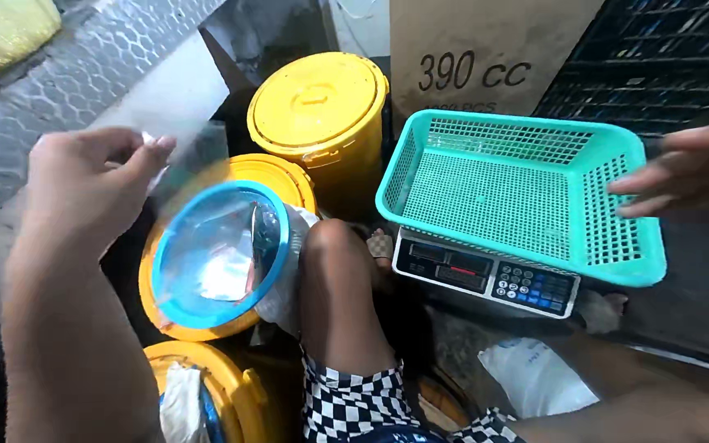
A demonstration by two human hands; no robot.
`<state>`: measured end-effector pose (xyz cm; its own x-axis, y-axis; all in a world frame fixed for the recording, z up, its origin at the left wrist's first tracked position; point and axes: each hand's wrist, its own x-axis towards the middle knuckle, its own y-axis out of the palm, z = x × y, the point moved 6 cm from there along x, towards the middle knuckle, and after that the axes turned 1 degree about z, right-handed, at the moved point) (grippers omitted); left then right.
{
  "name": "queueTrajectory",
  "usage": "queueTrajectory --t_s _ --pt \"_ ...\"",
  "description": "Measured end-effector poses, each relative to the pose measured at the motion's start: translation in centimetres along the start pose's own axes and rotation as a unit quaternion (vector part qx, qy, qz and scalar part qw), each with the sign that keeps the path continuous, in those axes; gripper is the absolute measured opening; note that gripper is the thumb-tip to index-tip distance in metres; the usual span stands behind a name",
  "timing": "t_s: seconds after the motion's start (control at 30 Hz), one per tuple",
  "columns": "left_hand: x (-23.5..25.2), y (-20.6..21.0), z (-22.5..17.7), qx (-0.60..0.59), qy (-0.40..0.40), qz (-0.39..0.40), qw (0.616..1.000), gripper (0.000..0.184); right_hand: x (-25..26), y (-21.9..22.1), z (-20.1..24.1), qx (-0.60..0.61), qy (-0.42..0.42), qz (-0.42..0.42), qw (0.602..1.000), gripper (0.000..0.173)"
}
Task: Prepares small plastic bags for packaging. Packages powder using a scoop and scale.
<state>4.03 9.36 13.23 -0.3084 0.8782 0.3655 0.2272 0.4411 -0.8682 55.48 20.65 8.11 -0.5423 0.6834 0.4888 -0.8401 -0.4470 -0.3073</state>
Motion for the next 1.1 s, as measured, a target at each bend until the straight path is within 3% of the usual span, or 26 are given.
queueTrajectory --t_s 0.13,0.23,0.3,0.37,0.43,0.53,0.63,0.7,0.8,0.9,1.03,1.1 --pt "3.3 4.1 -12.6 -0.111 0.146 0.098 0.978 0.032 1.7 3.2 1.6 -0.134 0.085 -0.055 0.986 0.046" --pt "3.6 10.8 -22.3 -0.18 0.279 0.247 0.911 0.029 2.7 4.0 -1.5 -0.022 0.16 -0.099 0.982 0.084" --pt "2.4 14.8 -28.1 -0.215 0.326 0.315 0.865 0.028 2.6 4.5 -3.9 0.097 0.181 -0.091 0.974 0.091" --pt "1.4 17.9 -32.5 -0.211 0.332 0.324 0.86 0.028 1.2 4.7 -6.0 0.193 0.224 -0.101 0.95 0.057" --pt "1.3 19.7 -35.5 -0.176 0.329 0.269 0.888 0.028 -0.9 4.3 -7.8 0.25 0.296 -0.108 0.916 0.02" --pt "2.8 21.2 -36.7 -0.163 0.287 0.164 0.93 0.028 -3.6 2.9 -9.3 0.301 0.35 -0.059 0.885 0.013" --pt "5.2 22.5 -35.5 -0.169 0.235 0.095 0.953 0.031 -5.5 1.3 -9.9 0.277 0.353 -0.054 0.892 0.016" --pt "6.8 23.4 -33.9 -0.168 0.201 0.071 0.963 0.034 -6.2 0.0 -10.2 0.233 0.365 -0.071 0.899 0.013" --pt "8.2 25.4 -30.9 -0.181 0.144 0.105 0.967 0.037 -7.2 -2.0 -11.5 0.201 0.379 -0.121 0.895 0.013" --pt "8.1 28.4 -28.5 -0.248 0.082 0.185 0.947 0.034 -7.7 -4.0 -12.4 0.175 0.373 -0.226 0.883 0.015" --pt "7.2 31.8 -26.8 -0.455 -0.003 0.239 0.858 0.014 -8.4 -5.5 -12.9 0.114 0.37 -0.327 0.862 0.016" --pt "6.6 32.8 -26.4 -0.481 -0.033 0.257 0.837 0.008 -8.5 -5.9 -12.8 0.035 0.367 -0.349 0.861 0.022"
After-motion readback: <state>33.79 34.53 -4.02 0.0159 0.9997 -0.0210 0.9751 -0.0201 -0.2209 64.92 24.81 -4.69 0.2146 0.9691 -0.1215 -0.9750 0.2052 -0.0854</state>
